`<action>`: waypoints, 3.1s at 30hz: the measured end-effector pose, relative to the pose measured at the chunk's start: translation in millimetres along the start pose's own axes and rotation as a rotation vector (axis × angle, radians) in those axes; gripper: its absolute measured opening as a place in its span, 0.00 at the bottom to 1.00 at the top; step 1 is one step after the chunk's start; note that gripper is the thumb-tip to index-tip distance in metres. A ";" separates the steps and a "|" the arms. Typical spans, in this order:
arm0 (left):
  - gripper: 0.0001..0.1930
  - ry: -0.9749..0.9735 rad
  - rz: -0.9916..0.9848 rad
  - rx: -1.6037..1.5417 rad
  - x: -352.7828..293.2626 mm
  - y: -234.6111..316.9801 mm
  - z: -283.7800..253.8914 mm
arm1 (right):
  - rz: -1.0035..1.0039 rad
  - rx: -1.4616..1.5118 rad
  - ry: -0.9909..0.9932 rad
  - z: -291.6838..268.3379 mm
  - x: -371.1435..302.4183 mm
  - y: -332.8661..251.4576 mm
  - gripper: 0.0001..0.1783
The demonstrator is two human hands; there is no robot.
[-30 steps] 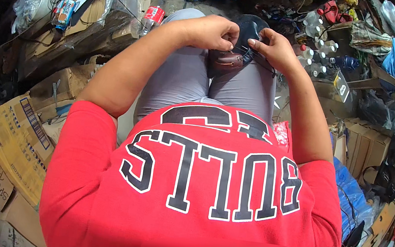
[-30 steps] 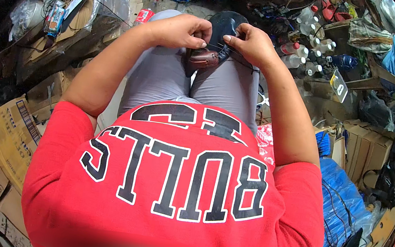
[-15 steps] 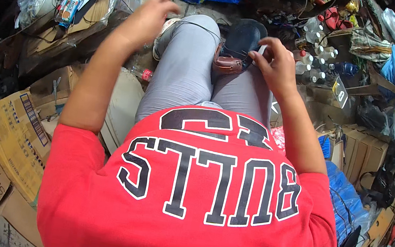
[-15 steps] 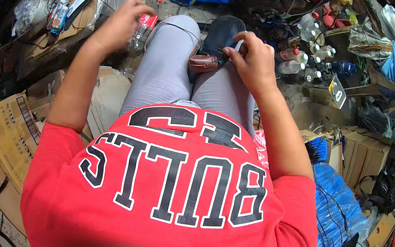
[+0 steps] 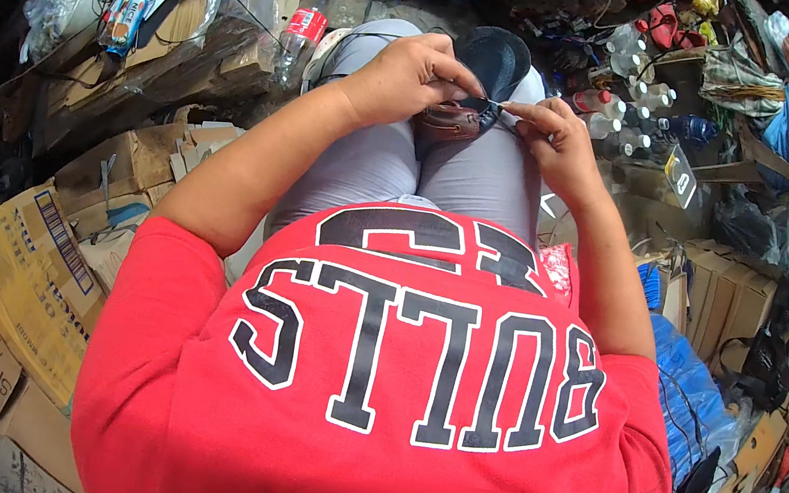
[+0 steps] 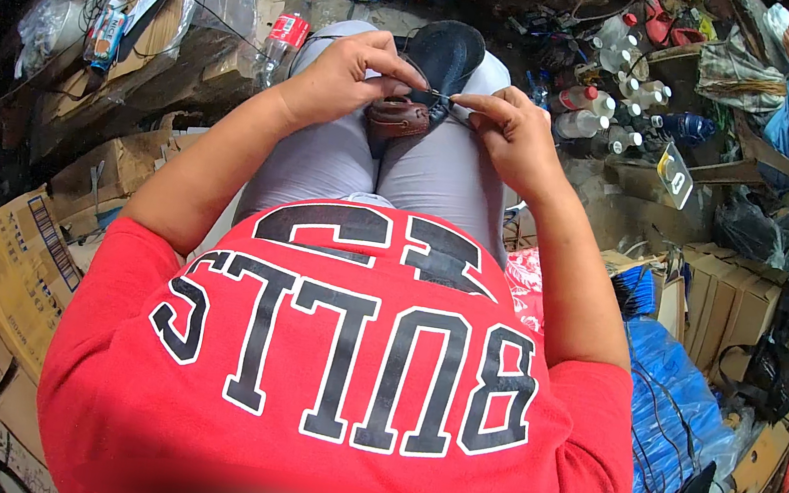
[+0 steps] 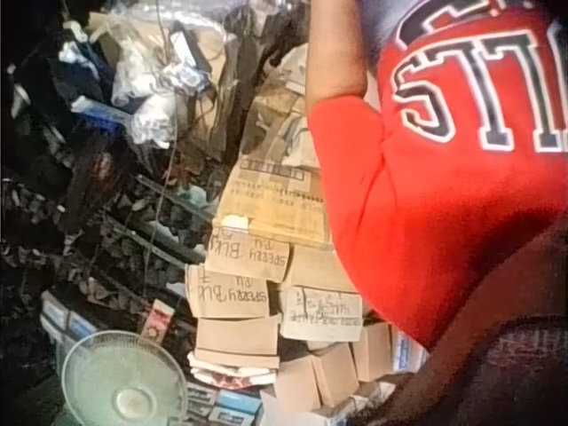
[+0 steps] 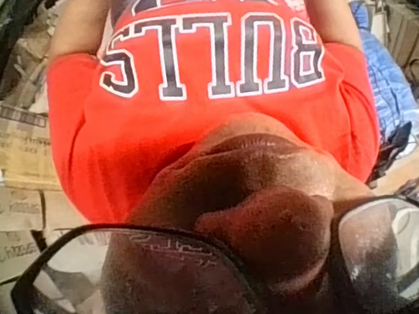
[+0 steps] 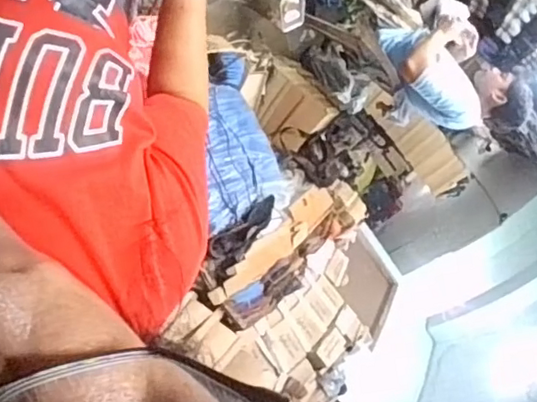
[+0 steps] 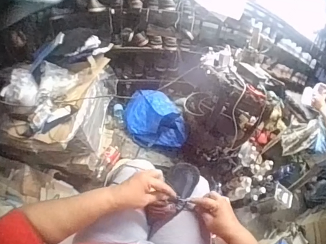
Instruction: Manually stitching the upper portion of a shoe using a needle and thread.
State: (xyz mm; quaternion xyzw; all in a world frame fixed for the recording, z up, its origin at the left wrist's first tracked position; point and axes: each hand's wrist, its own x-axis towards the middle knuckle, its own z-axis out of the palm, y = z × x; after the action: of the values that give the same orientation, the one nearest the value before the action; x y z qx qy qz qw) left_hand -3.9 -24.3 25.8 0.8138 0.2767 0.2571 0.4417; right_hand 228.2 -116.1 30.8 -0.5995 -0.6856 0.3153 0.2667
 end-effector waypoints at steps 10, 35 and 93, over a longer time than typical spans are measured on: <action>0.11 -0.007 0.088 0.207 6.6 -19.6 0.0 | 0.078 0.164 -0.112 -5.6 17.2 10.3 0.23; 0.06 -0.112 0.122 0.274 24.5 -26.8 6.9 | 0.108 0.259 -0.234 -9.5 27.2 15.0 0.22; 0.07 -0.324 0.015 0.348 27.0 -5.2 2.9 | 0.034 0.112 -0.178 -39.0 14.1 15.0 0.15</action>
State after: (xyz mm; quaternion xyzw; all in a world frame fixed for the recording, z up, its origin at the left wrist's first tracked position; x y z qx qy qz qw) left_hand 16.2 -5.3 24.6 0.9103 0.2363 0.0747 0.3317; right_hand 265.1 -96.6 45.1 -0.5649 -0.6776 0.4095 0.2326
